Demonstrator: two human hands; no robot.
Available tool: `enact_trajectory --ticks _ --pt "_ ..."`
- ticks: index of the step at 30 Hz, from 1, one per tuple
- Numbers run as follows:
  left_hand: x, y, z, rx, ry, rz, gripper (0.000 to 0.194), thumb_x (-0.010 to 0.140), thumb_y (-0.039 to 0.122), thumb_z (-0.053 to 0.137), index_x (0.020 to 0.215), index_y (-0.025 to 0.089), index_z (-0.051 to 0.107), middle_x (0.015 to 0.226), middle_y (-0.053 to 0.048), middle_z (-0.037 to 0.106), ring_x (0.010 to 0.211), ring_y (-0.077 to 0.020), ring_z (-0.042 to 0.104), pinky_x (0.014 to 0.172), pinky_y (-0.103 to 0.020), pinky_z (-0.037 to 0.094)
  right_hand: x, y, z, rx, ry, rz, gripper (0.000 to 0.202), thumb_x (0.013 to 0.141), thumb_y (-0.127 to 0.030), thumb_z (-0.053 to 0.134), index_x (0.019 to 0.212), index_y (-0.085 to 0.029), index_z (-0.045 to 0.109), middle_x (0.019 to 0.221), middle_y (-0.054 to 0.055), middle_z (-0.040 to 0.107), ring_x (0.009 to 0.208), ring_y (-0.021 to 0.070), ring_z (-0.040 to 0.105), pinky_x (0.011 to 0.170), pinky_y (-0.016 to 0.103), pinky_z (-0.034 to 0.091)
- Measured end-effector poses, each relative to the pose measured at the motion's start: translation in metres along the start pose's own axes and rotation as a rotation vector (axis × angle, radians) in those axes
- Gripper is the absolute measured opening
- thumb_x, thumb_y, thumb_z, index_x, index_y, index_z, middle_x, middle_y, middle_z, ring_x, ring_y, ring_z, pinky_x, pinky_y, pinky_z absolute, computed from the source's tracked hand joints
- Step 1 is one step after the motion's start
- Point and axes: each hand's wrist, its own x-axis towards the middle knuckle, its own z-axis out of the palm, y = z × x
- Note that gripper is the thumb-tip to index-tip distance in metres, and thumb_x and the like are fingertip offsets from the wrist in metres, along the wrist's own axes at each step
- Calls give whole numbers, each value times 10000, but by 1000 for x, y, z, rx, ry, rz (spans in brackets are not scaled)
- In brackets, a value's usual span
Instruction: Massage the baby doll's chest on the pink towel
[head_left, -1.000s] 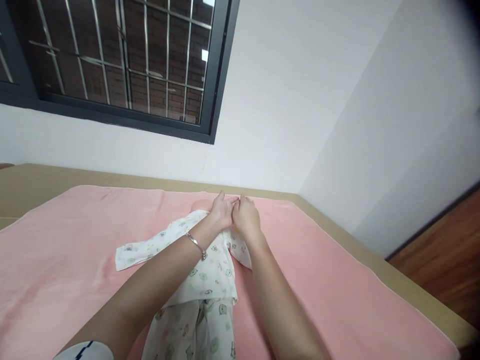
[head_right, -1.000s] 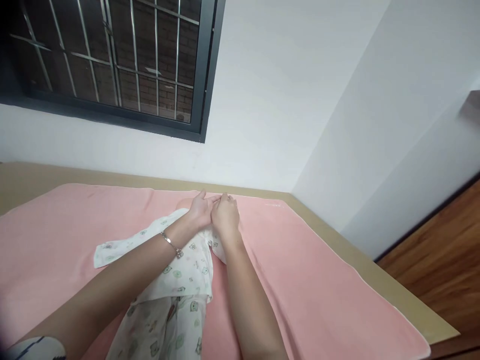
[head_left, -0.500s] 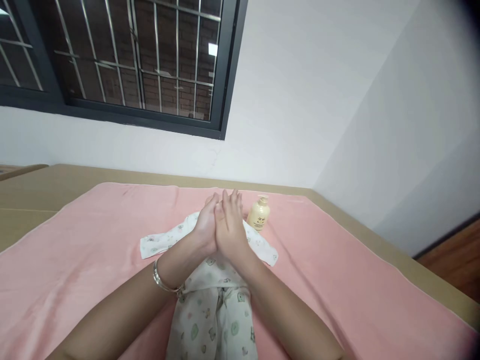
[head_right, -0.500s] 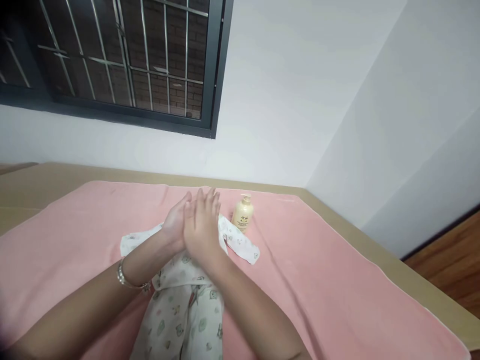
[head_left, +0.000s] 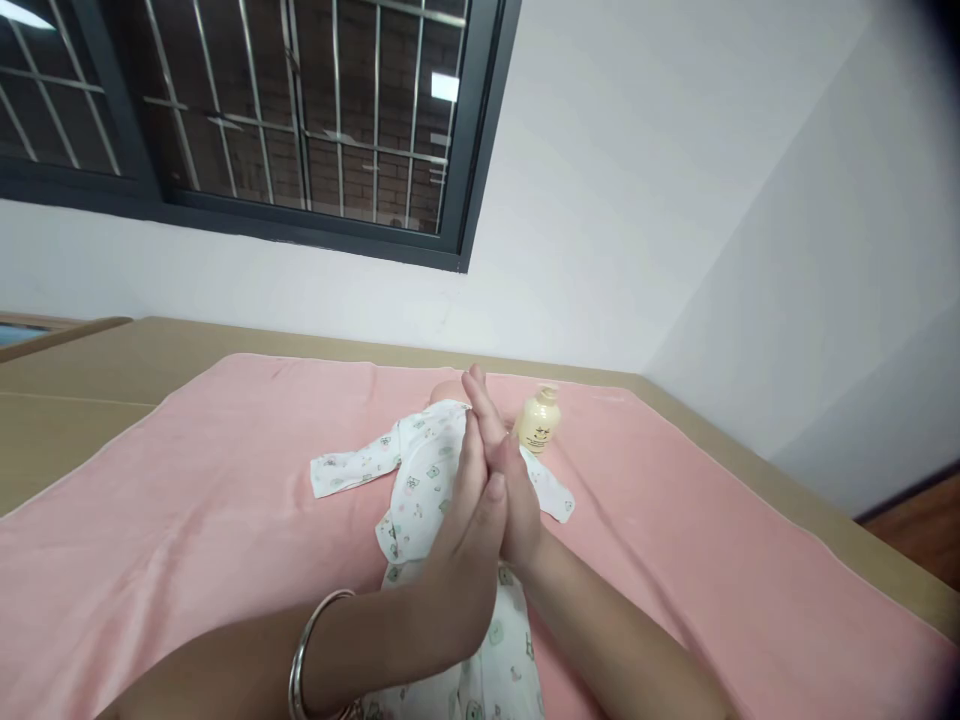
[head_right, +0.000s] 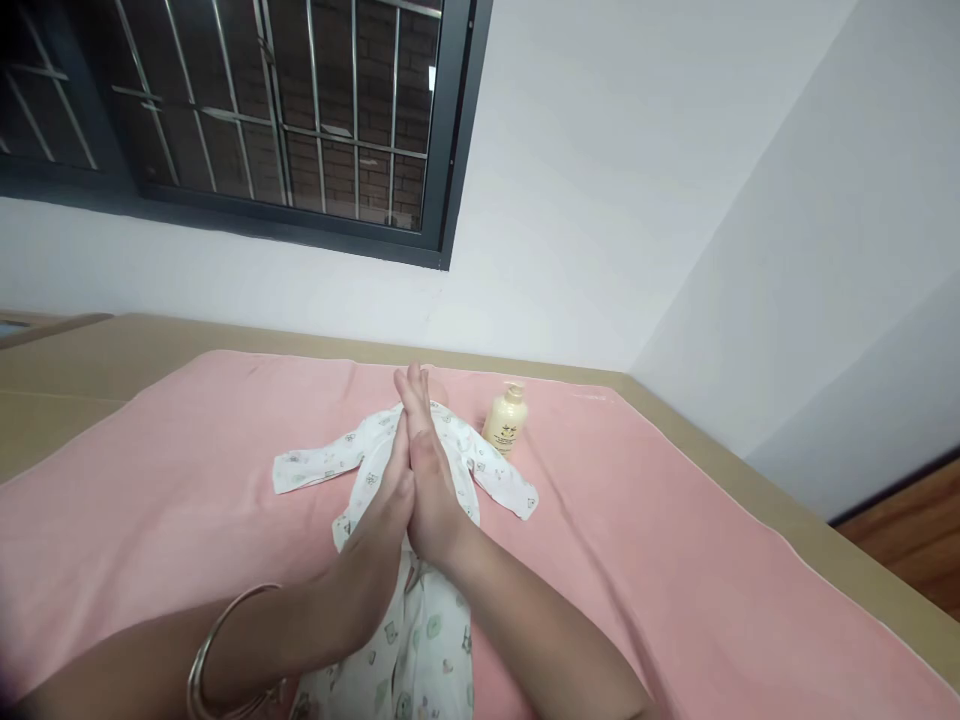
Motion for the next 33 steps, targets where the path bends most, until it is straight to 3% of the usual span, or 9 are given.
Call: enact_trajectory --ticks 4,9,13,18,21,25,27,30,33 --pt "-11 14 -3 104 -27 -61 582 980 599 376 1528 406 349 1625 80 305 1534 -236 148 1263 -418 206 -14 -3 11 -24 108 27 572 1031 -584 73 1582 -431 99 1664 -150 41 1532 157 -72 1279 479 82" --pt "-1 29 -21 236 75 74 570 1011 566 267 1542 367 325 1639 59 286 1539 -241 148 1275 -431 198 -37 -19 22 -61 -79 -163 606 1050 -525 117 1583 -340 -106 1676 -69 67 1541 175 -14 1287 475 123" --pt "-1 25 -27 245 83 144 569 1027 529 199 1579 394 166 1675 105 134 1548 -226 50 1291 -422 166 -48 -28 20 -22 -152 -193 584 1066 -447 196 1585 -341 -51 1652 -61 198 1539 174 69 1280 483 194" --pt "-21 12 -20 259 111 230 567 1017 543 239 1563 492 92 1655 211 56 1544 -160 -18 1308 -352 104 -51 -33 14 61 -120 -193 533 1070 -457 145 1583 -381 22 1656 -138 82 1532 157 27 1294 444 153" --pt "-33 9 -15 310 48 179 567 1013 553 236 1561 495 104 1646 214 106 1542 -144 -11 1305 -329 83 -46 -34 11 124 -79 -1 528 1072 -468 173 1581 -396 57 1646 -161 58 1526 125 29 1287 371 166" --pt "-38 9 -10 234 -134 47 573 999 569 293 1550 412 283 1623 101 296 1546 -180 20 1304 -409 67 -41 -29 12 175 88 107 585 1060 -494 232 1583 -391 -9 1647 -162 -1 1522 126 -34 1279 377 170" --pt "-36 11 -11 145 -104 1 568 997 576 296 1536 398 325 1614 77 328 1547 -185 65 1300 -428 113 -43 -26 14 90 87 88 594 1067 -450 219 1572 -390 -87 1644 -160 -71 1516 146 -95 1284 425 124" --pt "-29 19 -17 115 -15 -5 561 995 585 303 1530 419 324 1625 100 293 1540 -206 139 1288 -422 182 -51 -25 20 -47 -19 -38 616 1070 -365 218 1547 -386 -172 1623 -156 -171 1503 189 -156 1283 490 63" --pt "-12 34 -27 115 -32 -48 574 1000 582 277 1535 383 335 1612 57 341 1515 -253 247 1262 -461 266 -60 -27 28 -99 -76 -115 673 1058 -327 284 1545 -353 -180 1638 -117 -125 1510 217 -137 1278 535 73"
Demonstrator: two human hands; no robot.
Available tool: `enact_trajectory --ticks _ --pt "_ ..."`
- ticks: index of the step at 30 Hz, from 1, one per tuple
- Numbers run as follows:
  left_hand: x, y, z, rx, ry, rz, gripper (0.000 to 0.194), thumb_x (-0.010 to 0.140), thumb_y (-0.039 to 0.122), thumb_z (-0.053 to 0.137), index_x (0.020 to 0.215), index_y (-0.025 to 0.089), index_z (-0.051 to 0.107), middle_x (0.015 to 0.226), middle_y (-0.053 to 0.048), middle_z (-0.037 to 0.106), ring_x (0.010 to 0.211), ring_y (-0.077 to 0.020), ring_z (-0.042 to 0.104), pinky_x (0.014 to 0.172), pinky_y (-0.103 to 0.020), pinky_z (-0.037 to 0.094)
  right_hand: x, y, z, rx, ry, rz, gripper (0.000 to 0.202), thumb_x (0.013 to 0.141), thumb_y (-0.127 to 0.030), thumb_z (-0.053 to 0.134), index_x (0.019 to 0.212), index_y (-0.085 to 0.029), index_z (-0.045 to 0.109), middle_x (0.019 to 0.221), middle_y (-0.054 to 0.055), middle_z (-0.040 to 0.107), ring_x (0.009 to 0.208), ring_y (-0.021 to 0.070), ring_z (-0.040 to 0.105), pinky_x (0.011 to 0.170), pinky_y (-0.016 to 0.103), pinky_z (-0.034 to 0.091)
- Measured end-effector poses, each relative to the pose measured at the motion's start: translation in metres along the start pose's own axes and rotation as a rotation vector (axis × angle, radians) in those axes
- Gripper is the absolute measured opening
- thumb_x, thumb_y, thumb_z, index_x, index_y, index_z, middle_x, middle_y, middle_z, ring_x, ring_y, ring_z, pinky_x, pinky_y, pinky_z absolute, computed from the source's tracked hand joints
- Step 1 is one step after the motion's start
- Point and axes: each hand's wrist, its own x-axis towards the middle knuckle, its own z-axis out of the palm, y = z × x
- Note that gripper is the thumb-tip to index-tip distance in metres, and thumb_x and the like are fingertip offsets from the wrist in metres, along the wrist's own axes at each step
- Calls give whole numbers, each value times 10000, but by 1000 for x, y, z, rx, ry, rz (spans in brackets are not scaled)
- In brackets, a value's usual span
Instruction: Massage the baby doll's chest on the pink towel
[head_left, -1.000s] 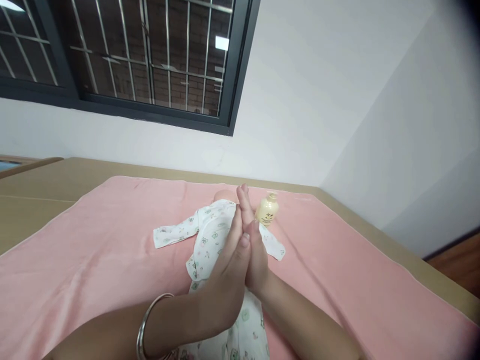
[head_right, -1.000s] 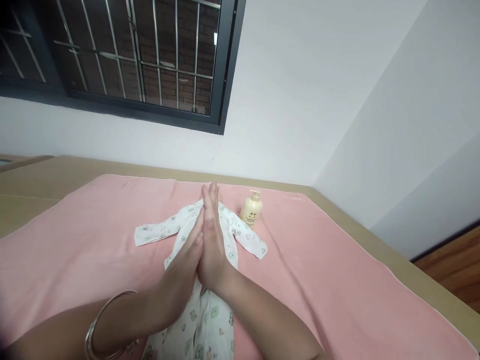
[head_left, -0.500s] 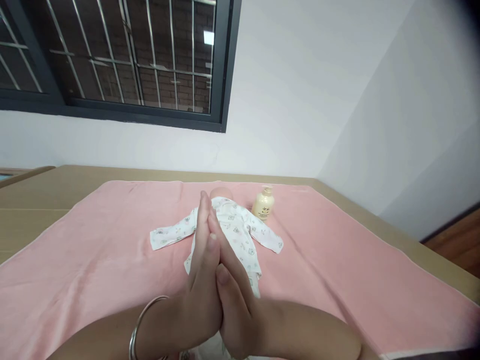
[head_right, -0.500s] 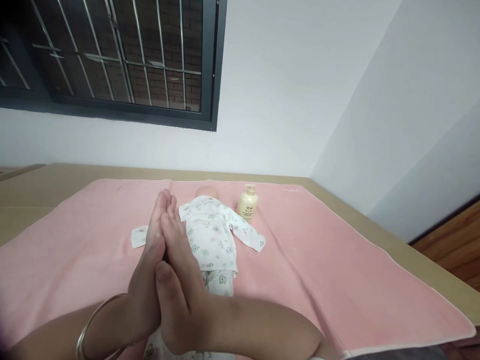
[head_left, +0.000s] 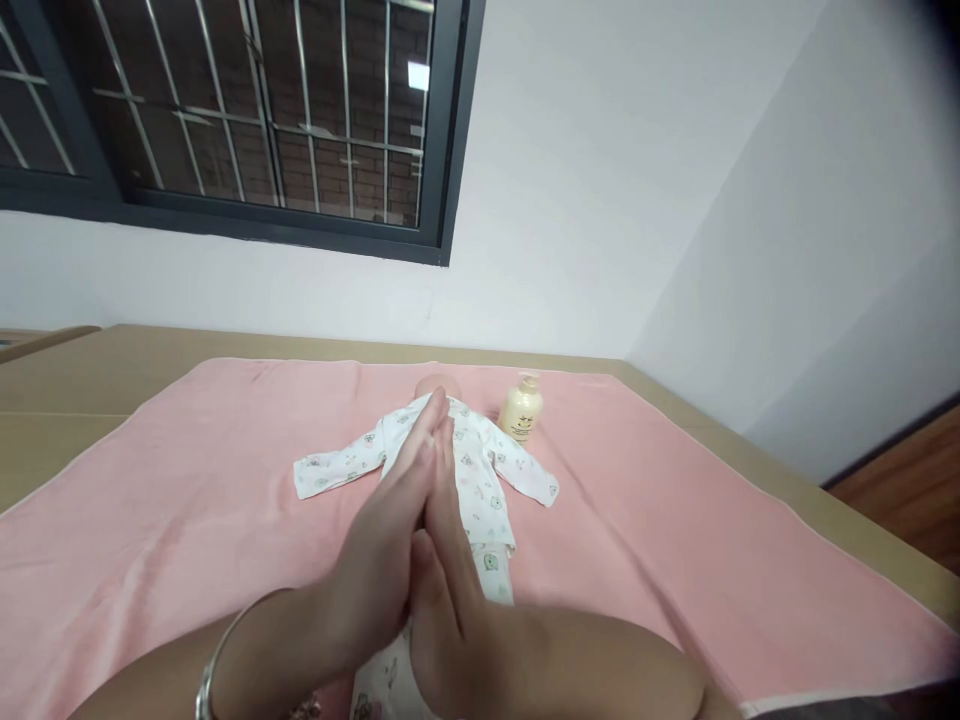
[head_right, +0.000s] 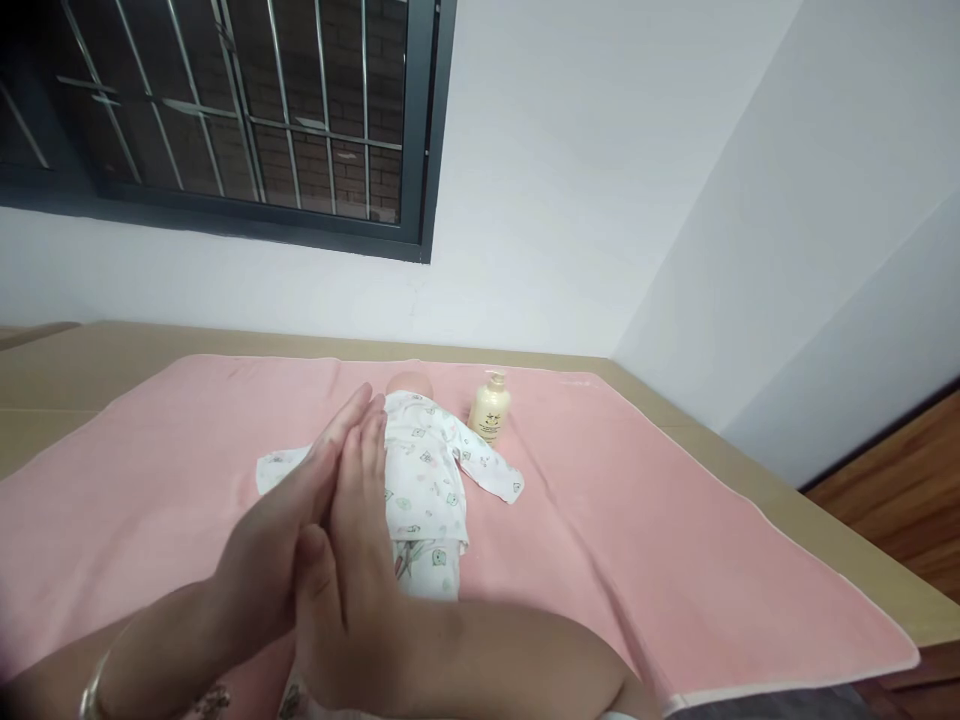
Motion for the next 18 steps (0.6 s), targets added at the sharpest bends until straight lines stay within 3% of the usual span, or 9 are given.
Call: enact_trajectory --ticks 3,5,8,11,14,16,18 --pt "31 9 -13 -66 -66 -71 633 1001 581 183 1553 300 312 1573 -39 425 1471 -272 359 1209 -486 360 -8 -5 4 -4 -44 -38 775 1017 -393 451 1574 -348 -85 1654 -66 -12 1531 259 -38 1264 576 118" --pt "59 2 -20 -102 -60 -100 662 999 568 147 1567 251 271 1574 -89 421 1461 -262 379 1192 -467 377 -9 -7 1 10 -123 -57 824 984 -438 529 1585 -346 -27 1655 -42 24 1535 278 47 1248 579 191" --pt "100 -28 -29 -75 130 -90 643 995 529 275 1548 202 303 1626 -90 323 1511 -232 272 1237 -421 273 6 6 -14 -36 -209 -29 792 971 -384 559 1600 -281 88 1659 8 86 1532 283 121 1240 551 223" --pt "128 -73 -33 110 210 -22 551 999 406 347 1490 164 411 1627 -86 321 1522 -213 251 1259 -394 201 37 45 -32 -152 -22 75 661 969 -297 520 1577 -248 268 1639 33 228 1525 255 192 1252 516 211" --pt "141 -114 -34 284 199 44 534 1004 407 354 1461 146 451 1617 -113 336 1532 -226 222 1269 -434 141 65 103 -41 -294 139 161 573 927 -203 493 1499 -199 449 1587 73 368 1499 259 283 1241 500 252" --pt "144 -134 -33 377 228 106 531 1010 405 343 1452 137 462 1607 -125 353 1536 -222 205 1275 -432 91 75 139 -42 -384 125 188 556 901 -142 465 1456 -129 501 1562 123 403 1484 260 319 1232 479 273" --pt "144 -149 -31 410 293 152 542 1023 419 293 1449 128 462 1589 -140 384 1520 -222 259 1275 -431 118 78 165 -39 -452 32 150 526 915 -125 427 1431 -87 522 1543 153 427 1472 252 344 1230 460 272"
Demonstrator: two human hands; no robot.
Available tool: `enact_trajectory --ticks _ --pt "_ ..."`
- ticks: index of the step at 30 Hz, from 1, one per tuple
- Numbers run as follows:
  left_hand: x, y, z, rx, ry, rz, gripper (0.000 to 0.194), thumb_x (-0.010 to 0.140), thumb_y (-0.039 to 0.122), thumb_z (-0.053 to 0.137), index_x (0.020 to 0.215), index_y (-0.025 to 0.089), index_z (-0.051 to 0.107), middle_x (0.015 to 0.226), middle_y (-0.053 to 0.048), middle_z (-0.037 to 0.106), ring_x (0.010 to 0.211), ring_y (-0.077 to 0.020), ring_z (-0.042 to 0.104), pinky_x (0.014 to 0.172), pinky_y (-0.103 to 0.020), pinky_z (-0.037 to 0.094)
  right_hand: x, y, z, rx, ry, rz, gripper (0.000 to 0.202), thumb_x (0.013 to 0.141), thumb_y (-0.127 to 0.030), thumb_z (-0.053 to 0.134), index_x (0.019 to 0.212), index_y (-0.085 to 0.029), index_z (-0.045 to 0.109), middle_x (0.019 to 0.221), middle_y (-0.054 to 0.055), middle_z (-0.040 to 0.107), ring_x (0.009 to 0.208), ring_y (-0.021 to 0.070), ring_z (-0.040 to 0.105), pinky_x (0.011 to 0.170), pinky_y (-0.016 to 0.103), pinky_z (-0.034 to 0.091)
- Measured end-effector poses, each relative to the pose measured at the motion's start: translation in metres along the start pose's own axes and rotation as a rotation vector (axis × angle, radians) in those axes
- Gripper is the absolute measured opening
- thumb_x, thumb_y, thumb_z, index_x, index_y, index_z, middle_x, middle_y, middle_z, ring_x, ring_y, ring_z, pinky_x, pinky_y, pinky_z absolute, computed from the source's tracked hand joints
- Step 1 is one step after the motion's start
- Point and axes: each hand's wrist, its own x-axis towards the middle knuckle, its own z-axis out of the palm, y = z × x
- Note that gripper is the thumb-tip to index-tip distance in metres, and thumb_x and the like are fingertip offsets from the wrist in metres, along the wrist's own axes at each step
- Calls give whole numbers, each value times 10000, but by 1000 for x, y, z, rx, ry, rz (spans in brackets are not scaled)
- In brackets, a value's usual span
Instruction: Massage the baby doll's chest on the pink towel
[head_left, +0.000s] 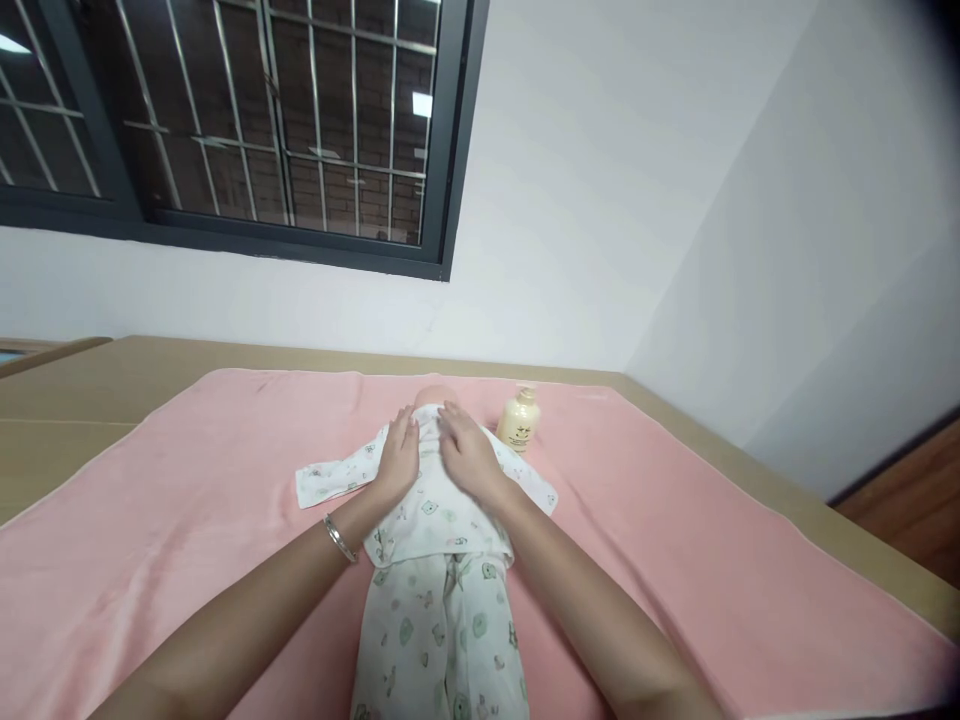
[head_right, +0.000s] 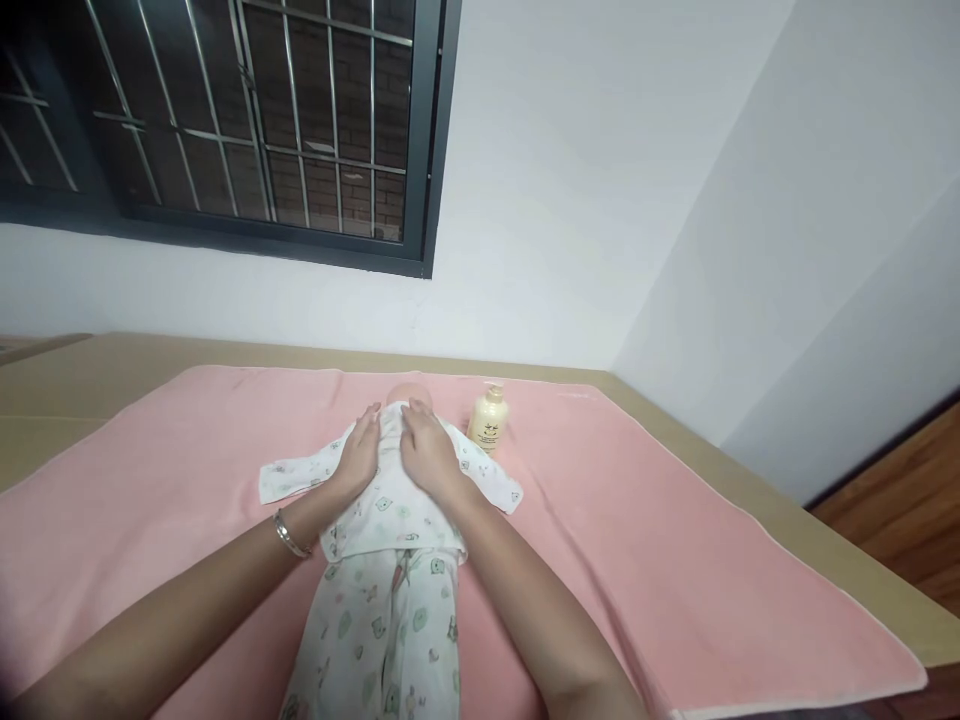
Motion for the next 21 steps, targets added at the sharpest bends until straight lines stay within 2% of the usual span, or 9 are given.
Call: enact_trajectory --ticks 3,5,8,11,12,14,17,18,21 --pt "-6 -10 4 -4 64 59 581 1034 469 234 1445 126 459 1551 -154 438 1474 -231 358 1256 -442 211 2 16 11 -94 -149 -131 443 985 -208 404 1382 -125 582 1505 135 486 1466 246 355 1235 474 232" --pt "-9 -13 4 2 71 94 595 1033 498 230 1441 131 462 1526 -156 469 1454 -239 389 1239 -450 258 5 19 12 -136 -204 -147 418 1020 -287 391 1356 -166 609 1502 113 497 1470 243 348 1232 480 217" --pt "-11 -14 3 26 86 102 593 1031 517 239 1418 141 487 1489 -159 507 1425 -254 427 1216 -467 301 8 18 10 -207 -211 -15 470 1035 -357 376 1418 -142 543 1548 133 429 1479 247 326 1221 453 236" --pt "-11 -13 3 39 83 101 584 1031 513 249 1407 141 499 1455 -163 540 1394 -262 459 1204 -477 315 3 5 12 -345 -180 150 581 1023 -393 387 1475 -32 436 1549 225 389 1464 310 342 1204 480 250" --pt "-11 -14 3 38 82 95 578 1031 510 254 1408 145 497 1449 -160 548 1392 -262 461 1203 -480 315 0 -1 13 -397 -168 171 595 1019 -382 388 1472 2 424 1536 255 394 1457 332 349 1202 496 241" --pt "-10 -15 3 32 80 92 559 1032 504 265 1406 161 499 1431 -150 568 1383 -259 473 1198 -483 322 -7 -11 16 -462 -177 115 569 1011 -323 382 1457 27 435 1520 273 408 1457 340 344 1209 500 209" --pt "-10 -18 3 22 85 118 536 1033 496 269 1391 181 514 1413 -137 585 1367 -253 493 1189 -480 339 -7 -14 14 -393 -280 -72 500 1001 -247 371 1463 -85 472 1558 165 405 1485 263 303 1233 457 157" --pt "-10 -19 3 20 87 126 535 1033 495 268 1393 183 512 1415 -136 583 1368 -253 493 1189 -481 340 -4 -10 12 -351 -307 -94 487 1008 -256 364 1466 -132 477 1568 126 401 1492 241 291 1236 455 147" --pt "-10 -21 3 19 90 135 533 1034 489 273 1415 186 490 1421 -136 577 1375 -254 487 1194 -484 333 6 5 5 -299 -290 46 499 1041 -370 331 1479 -167 458 1581 110 383 1494 233 288 1224 468 179"
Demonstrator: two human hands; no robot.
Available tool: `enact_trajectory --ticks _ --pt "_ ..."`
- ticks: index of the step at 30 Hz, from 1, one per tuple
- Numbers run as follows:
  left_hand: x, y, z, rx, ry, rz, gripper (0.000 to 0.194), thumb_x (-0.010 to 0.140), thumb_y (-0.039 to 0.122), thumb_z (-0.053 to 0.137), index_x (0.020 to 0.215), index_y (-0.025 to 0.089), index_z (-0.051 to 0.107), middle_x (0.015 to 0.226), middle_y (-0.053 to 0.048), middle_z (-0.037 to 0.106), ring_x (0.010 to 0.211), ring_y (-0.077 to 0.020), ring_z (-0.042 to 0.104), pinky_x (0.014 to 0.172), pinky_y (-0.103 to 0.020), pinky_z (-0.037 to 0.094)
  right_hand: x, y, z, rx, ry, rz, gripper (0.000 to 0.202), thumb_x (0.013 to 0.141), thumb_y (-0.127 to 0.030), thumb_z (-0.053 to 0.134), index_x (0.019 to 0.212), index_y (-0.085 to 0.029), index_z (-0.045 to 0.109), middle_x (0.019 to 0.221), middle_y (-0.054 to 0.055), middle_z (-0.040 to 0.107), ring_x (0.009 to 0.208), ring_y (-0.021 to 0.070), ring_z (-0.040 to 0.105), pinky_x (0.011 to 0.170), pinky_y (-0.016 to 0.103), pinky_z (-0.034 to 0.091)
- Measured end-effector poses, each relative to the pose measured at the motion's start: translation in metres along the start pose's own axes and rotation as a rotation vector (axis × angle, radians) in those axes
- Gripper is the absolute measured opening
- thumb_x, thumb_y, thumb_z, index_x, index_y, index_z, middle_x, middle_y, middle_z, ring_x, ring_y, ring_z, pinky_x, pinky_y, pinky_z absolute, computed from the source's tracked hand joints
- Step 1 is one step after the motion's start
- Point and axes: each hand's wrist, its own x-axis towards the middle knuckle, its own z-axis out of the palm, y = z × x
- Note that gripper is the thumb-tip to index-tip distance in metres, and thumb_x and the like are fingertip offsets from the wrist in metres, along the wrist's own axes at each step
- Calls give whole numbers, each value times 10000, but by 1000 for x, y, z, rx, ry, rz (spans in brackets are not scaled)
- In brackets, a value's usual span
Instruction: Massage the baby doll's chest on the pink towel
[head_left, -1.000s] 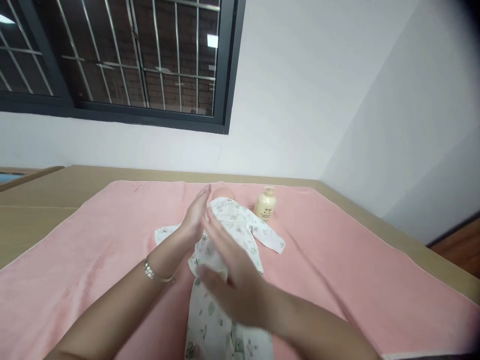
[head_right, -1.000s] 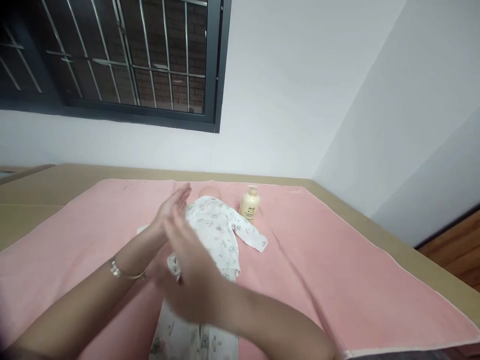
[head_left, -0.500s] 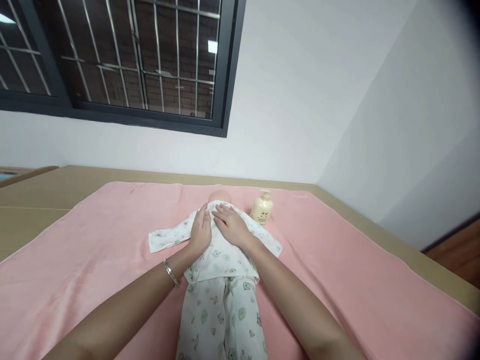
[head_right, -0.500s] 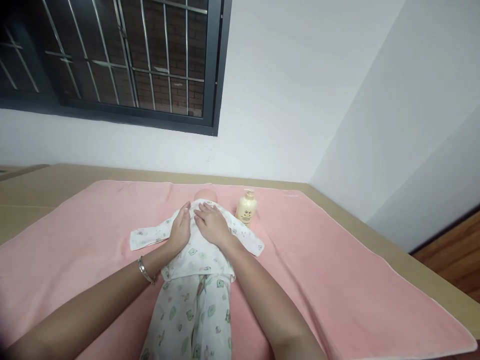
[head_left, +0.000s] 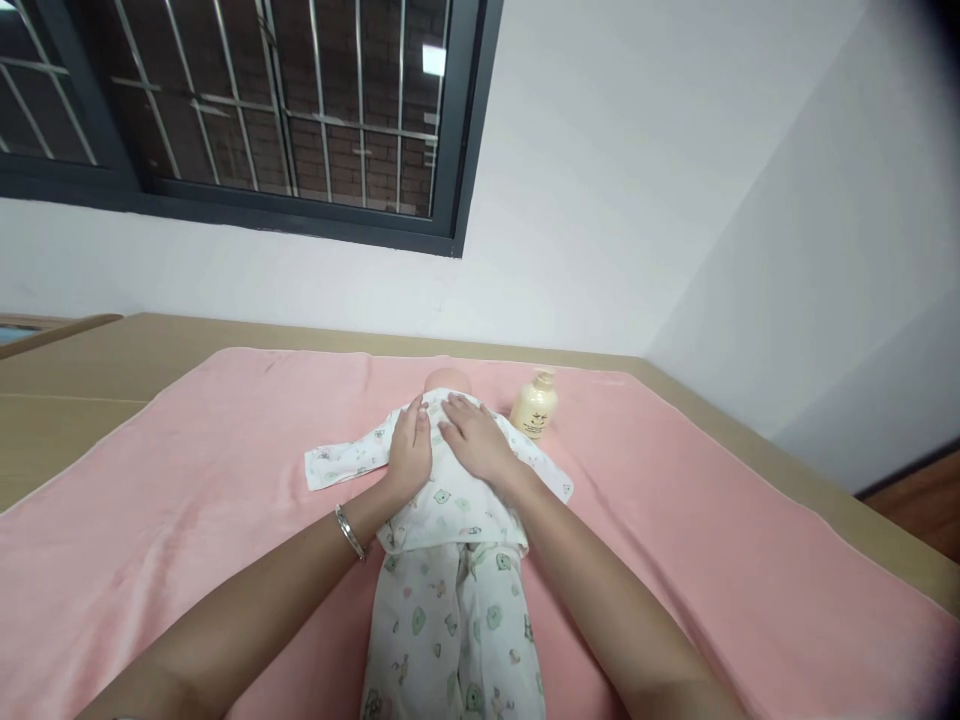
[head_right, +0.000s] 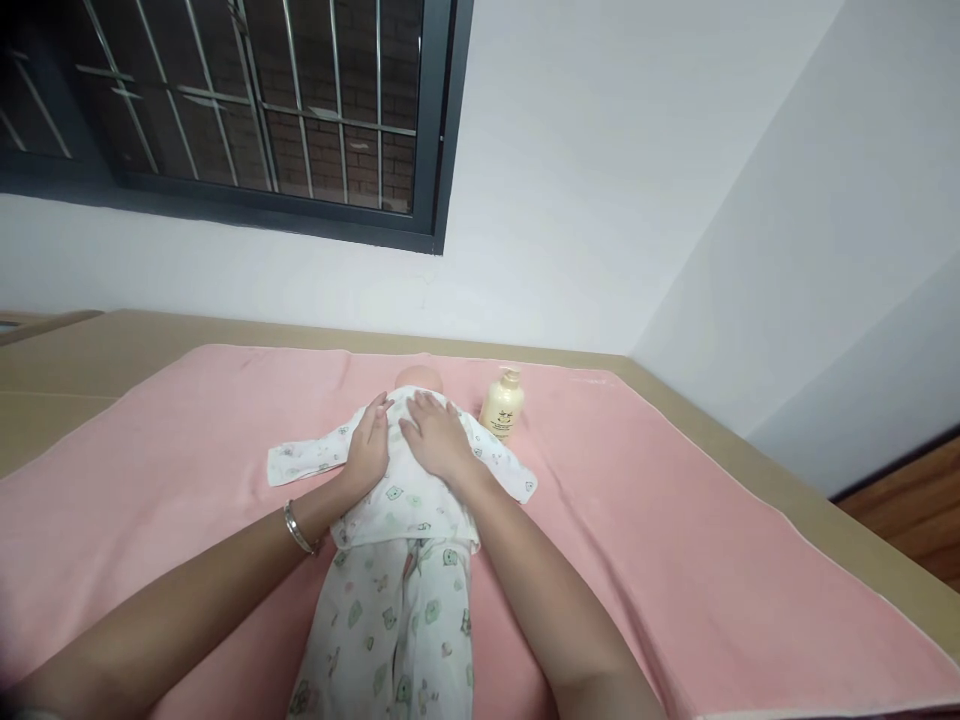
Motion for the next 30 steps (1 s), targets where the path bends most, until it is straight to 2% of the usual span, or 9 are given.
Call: enact_trajectory --ticks 3,6,9,11,16,19,25,27,30 --pt "0 1 0 11 -5 8 511 1035 457 283 1415 184 488 1408 -139 586 1357 -261 502 1183 -495 346 0 1 2 -58 47 191 559 1049 -406 300 1483 -79 432 1549 199 407 1468 284 336 1199 479 232" --pt "0 2 -1 46 -16 15 466 1018 405 340 1383 175 516 1400 -147 585 1334 -278 515 1164 -514 362 -11 -16 10 -180 86 167 551 1030 -310 321 1472 5 417 1531 268 394 1464 337 327 1201 499 206" --pt "2 3 -2 98 -34 33 426 990 350 386 1335 165 556 1377 -150 594 1304 -278 531 1153 -504 373 -17 -27 14 -162 30 -23 523 1010 -252 341 1486 -50 420 1574 211 356 1496 311 263 1223 509 138" --pt "3 3 -2 135 -31 58 427 990 331 360 1313 146 569 1354 -159 606 1286 -276 539 1147 -494 379 -13 -20 13 -79 -5 -60 511 1024 -294 338 1494 -113 425 1594 156 343 1505 279 247 1226 504 134" --pt "3 2 -1 267 -85 118 440 977 324 361 1291 107 579 1361 -184 598 1303 -302 515 1161 -498 353 5 12 3 35 69 173 505 1045 -377 308 1425 -103 496 1541 171 429 1446 270 357 1181 416 254" --pt "6 0 1 330 -91 60 463 951 347 432 1346 132 541 1481 -176 502 1418 -319 406 1197 -518 288 3 7 0 -57 84 240 461 1037 -350 323 1331 -86 560 1425 199 544 1345 292 466 1129 410 309" --pt "26 3 -3 430 -246 39 439 931 300 404 1290 131 590 1403 -165 588 1357 -300 484 1175 -491 321 -20 -32 0 -290 53 208 445 1018 -255 317 1280 4 566 1270 290 611 1221 359 552 1059 448 350" --pt "23 7 -4 474 -251 74 452 940 288 375 1299 111 585 1399 -176 589 1350 -304 492 1173 -495 322 -20 -32 -4 -256 30 208 409 1016 -249 323 1225 -43 608 1220 256 646 1174 339 584 1028 428 378" --pt "7 14 0 536 -226 160 449 958 269 351 1303 101 583 1394 -187 587 1365 -311 477 1185 -502 307 -11 -13 -12 -128 -20 191 415 1046 -291 279 1175 -110 630 1240 191 655 1156 291 598 999 391 405"
